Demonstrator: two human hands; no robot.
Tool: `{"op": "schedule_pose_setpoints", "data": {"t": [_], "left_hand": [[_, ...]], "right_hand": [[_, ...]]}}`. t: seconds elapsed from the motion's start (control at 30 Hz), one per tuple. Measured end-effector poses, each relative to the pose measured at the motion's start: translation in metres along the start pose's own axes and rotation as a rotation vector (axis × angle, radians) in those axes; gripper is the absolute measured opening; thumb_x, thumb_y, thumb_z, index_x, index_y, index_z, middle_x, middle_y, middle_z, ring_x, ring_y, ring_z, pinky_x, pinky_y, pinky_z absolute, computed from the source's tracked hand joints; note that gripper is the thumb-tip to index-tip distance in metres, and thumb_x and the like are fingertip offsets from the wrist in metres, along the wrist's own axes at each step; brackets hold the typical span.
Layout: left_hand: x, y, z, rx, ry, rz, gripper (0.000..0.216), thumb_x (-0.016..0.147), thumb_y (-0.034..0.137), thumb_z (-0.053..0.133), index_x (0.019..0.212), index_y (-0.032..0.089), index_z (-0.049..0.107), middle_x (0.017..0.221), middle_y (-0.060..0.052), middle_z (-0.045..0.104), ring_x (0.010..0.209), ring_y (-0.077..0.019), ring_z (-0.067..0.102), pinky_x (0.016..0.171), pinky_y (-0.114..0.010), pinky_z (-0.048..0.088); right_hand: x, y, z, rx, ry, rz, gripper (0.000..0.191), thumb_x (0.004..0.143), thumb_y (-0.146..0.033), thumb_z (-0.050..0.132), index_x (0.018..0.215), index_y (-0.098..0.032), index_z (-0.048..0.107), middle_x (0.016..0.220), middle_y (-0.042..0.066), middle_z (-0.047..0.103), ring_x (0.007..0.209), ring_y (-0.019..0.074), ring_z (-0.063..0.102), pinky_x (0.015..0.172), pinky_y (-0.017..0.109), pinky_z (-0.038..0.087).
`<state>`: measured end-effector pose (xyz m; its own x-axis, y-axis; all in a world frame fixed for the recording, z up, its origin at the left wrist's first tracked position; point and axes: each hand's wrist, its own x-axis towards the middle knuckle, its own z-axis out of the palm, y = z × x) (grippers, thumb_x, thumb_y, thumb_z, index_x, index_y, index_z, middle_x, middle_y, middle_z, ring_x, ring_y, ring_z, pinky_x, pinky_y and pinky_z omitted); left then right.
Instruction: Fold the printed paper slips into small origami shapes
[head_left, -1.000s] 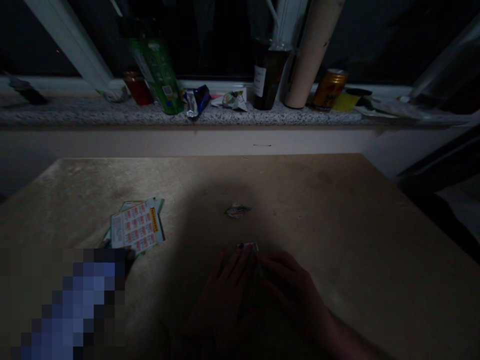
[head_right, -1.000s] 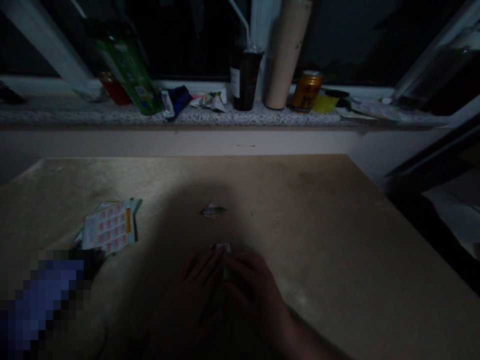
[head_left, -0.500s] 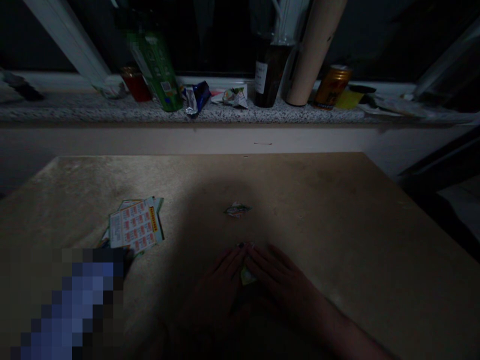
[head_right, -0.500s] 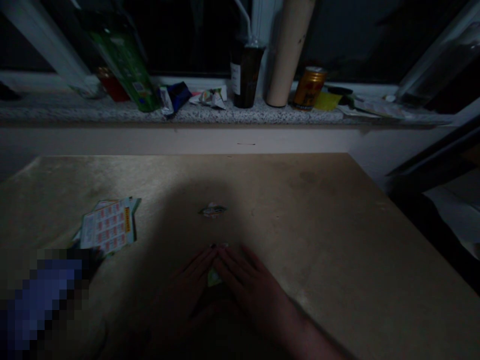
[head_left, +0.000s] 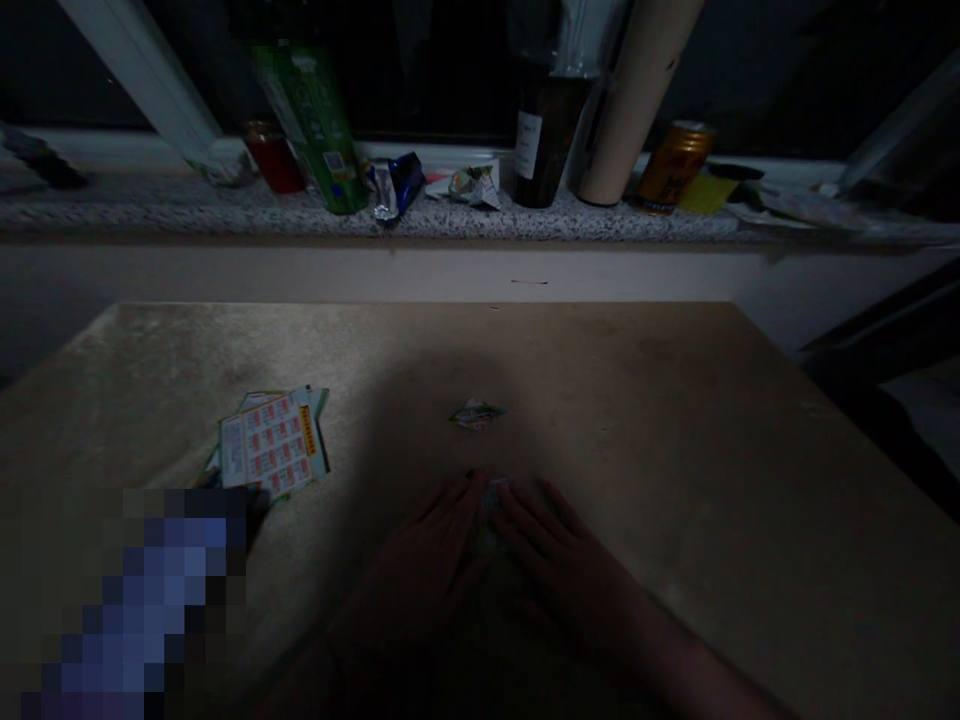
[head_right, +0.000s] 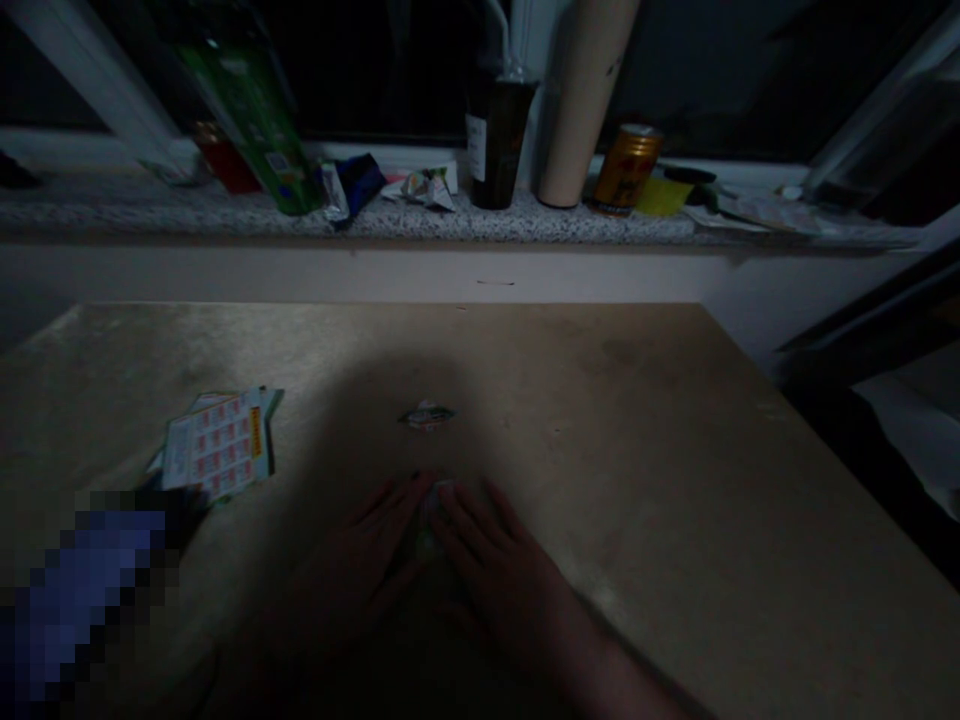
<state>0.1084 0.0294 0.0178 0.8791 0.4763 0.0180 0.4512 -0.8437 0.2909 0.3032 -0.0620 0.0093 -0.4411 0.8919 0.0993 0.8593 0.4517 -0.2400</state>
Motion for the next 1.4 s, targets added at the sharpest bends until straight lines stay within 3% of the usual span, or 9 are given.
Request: {"op": "schedule_pose_setpoints", "data": {"t": [0.2, 0.87, 0.97, 1.07, 1.23, 1.4], "left_hand": [[0.003, 0.006, -0.003, 0.053, -0.024, -0.018, 0.052, 0.095, 0.030, 0.034, 0.142, 0.011, 0.023, 0.146, -0.009, 0.033, 0.134, -0.0191, 0.028, 0.109, -0.037, 0.027], [0.004, 0.003, 0.003, 0.089, 0.009, -0.032, 0.049, 0.095, 0.022, 0.032, 0.142, 0.010, 0.024, 0.145, -0.008, 0.034, 0.133, -0.0168, 0.029, 0.110, -0.036, 0.026], [0.001, 0.004, 0.002, 0.145, -0.005, 0.025, 0.054, 0.094, 0.028, 0.034, 0.143, 0.009, 0.021, 0.148, -0.009, 0.029, 0.136, -0.0186, 0.024, 0.111, -0.038, 0.020], [-0.005, 0.009, 0.011, 0.235, 0.077, 0.059, 0.060, 0.093, 0.042, 0.035, 0.142, 0.008, 0.025, 0.149, -0.013, 0.024, 0.137, -0.0243, 0.018, 0.111, -0.043, 0.014], [-0.020, 0.015, 0.040, 0.337, 0.211, 0.092, 0.068, 0.090, 0.053, 0.030, 0.141, 0.008, 0.031, 0.144, -0.014, 0.036, 0.136, -0.0256, 0.021, 0.112, -0.042, 0.003], [-0.025, 0.012, 0.046, 0.342, 0.195, 0.135, 0.078, 0.087, 0.062, 0.027, 0.141, 0.006, 0.029, 0.145, -0.015, 0.034, 0.135, -0.0278, 0.021, 0.111, -0.043, 0.006]], "right_hand": [[-0.001, -0.002, -0.001, 0.015, -0.051, 0.052, 0.076, 0.083, -0.028, 0.055, 0.145, -0.008, 0.017, 0.151, 0.011, 0.013, 0.139, 0.0243, 0.008, 0.112, 0.040, 0.025], [0.001, -0.002, -0.002, -0.004, -0.023, 0.029, 0.071, 0.084, -0.028, 0.054, 0.143, -0.008, 0.022, 0.150, 0.012, 0.017, 0.139, 0.0246, 0.012, 0.110, 0.040, 0.028], [0.001, -0.002, -0.002, 0.000, -0.022, 0.032, 0.071, 0.084, -0.029, 0.054, 0.144, -0.008, 0.021, 0.150, 0.012, 0.018, 0.139, 0.0240, 0.012, 0.111, 0.040, 0.027], [0.001, 0.000, -0.002, 0.012, -0.017, 0.032, 0.071, 0.086, -0.034, 0.053, 0.144, -0.009, 0.021, 0.150, 0.011, 0.019, 0.139, 0.0232, 0.012, 0.112, 0.039, 0.026], [0.000, 0.001, -0.003, 0.008, -0.044, 0.026, 0.064, 0.087, -0.035, 0.051, 0.142, -0.010, 0.028, 0.150, 0.012, 0.020, 0.139, 0.0239, 0.012, 0.112, 0.039, 0.025], [0.001, 0.002, -0.003, 0.014, -0.031, 0.040, 0.064, 0.087, -0.033, 0.052, 0.142, -0.012, 0.028, 0.150, 0.010, 0.022, 0.138, 0.0221, 0.014, 0.112, 0.038, 0.025]]}}
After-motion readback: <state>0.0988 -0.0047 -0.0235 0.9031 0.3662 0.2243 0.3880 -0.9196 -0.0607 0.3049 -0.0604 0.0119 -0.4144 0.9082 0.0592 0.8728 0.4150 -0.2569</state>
